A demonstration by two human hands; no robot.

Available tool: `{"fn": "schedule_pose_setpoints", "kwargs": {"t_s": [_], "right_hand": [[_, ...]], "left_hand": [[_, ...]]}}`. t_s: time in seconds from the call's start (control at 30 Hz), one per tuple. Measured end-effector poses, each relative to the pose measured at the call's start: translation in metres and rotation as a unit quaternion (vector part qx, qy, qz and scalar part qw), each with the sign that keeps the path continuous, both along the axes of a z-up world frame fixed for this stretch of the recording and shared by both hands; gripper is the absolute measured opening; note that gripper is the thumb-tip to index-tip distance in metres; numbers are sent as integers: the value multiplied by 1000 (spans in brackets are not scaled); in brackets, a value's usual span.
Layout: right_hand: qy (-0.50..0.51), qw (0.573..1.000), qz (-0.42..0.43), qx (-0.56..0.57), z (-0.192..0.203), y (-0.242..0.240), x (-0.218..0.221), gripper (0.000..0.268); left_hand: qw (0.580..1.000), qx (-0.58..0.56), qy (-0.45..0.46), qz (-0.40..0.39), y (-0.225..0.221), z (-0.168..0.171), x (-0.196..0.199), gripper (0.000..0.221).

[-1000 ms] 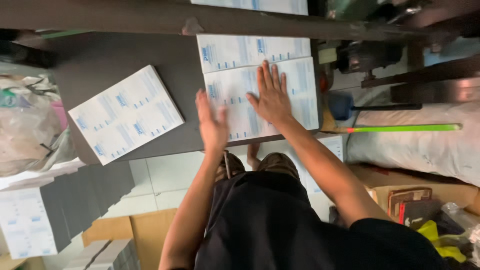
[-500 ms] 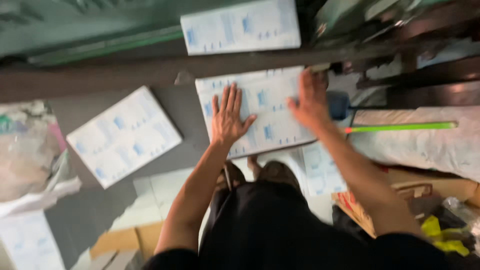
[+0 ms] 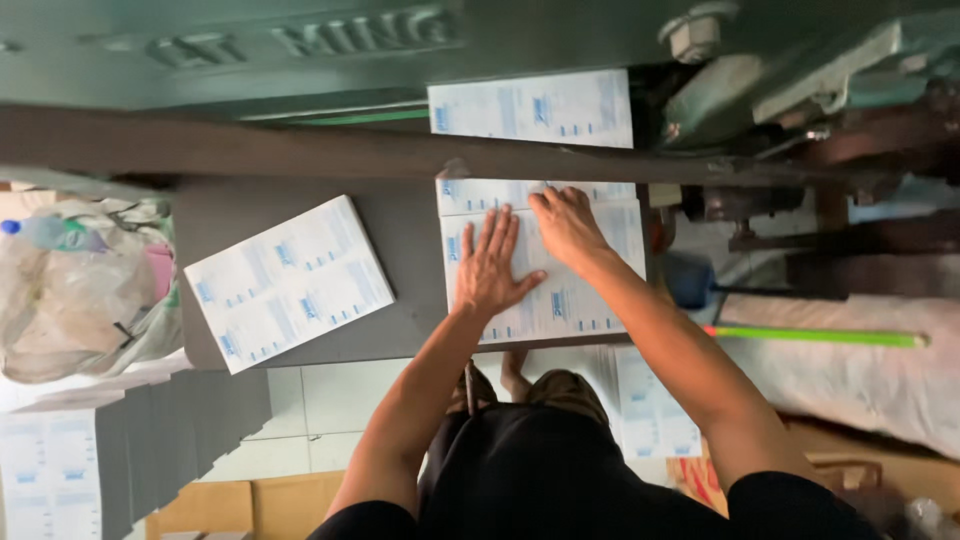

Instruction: The person picks up a stack of printed sheets from a machine table, aligns the edges by tapping them on the surface, and carries the stack to place it on a larger pile on the floor.

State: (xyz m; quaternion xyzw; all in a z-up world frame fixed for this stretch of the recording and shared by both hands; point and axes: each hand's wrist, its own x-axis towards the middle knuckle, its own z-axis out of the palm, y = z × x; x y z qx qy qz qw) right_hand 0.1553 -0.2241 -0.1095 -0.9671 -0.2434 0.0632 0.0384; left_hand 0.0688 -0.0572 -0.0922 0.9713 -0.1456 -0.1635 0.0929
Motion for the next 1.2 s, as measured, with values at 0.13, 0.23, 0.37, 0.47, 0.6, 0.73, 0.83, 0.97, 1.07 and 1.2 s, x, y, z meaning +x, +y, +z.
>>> {"fn": "schedule_pose_setpoints", "kwargs": {"t_s": [0.13, 0.23, 0.37, 0.47, 0.6, 0.73, 0.83, 0.97, 1.07, 1.2], "right_hand": [[54, 998, 9, -21, 10, 3, 8, 45], [93, 996, 7, 3, 21, -1, 8, 45], [165, 982, -7, 96, 97, -16, -31, 27], [141, 980, 6, 141, 168, -31, -94, 23], [35, 981, 22, 191, 200, -43, -133, 22], [-100, 972, 13, 213, 207, -26, -124, 41], [-154, 910, 15, 385, 161, -7, -104, 56], [-134, 966, -36, 216, 50, 11, -84, 81], [-115, 989, -19, 88, 19, 19, -79, 80], [-21, 993, -58, 104, 3, 7, -78, 82]], "left_hand": [[1000, -17, 13, 7, 1, 4, -1, 104], [998, -58, 13, 27, 5, 16, -9, 102], [919, -295, -162, 205, 36, 50, -39, 95], [851, -447, -104, 255, 69, 52, -83, 109], [853, -461, 52, 238, 94, 57, -127, 44], [806, -460, 67, 367, 142, 12, -172, 26], [731, -506, 98, 447, 207, 16, -228, 19], [594, -551, 23, 585, 241, 68, -260, 24], [499, -595, -45, 628, 245, 55, -274, 26], [493, -615, -35, 614, 244, 52, -252, 32]]}}
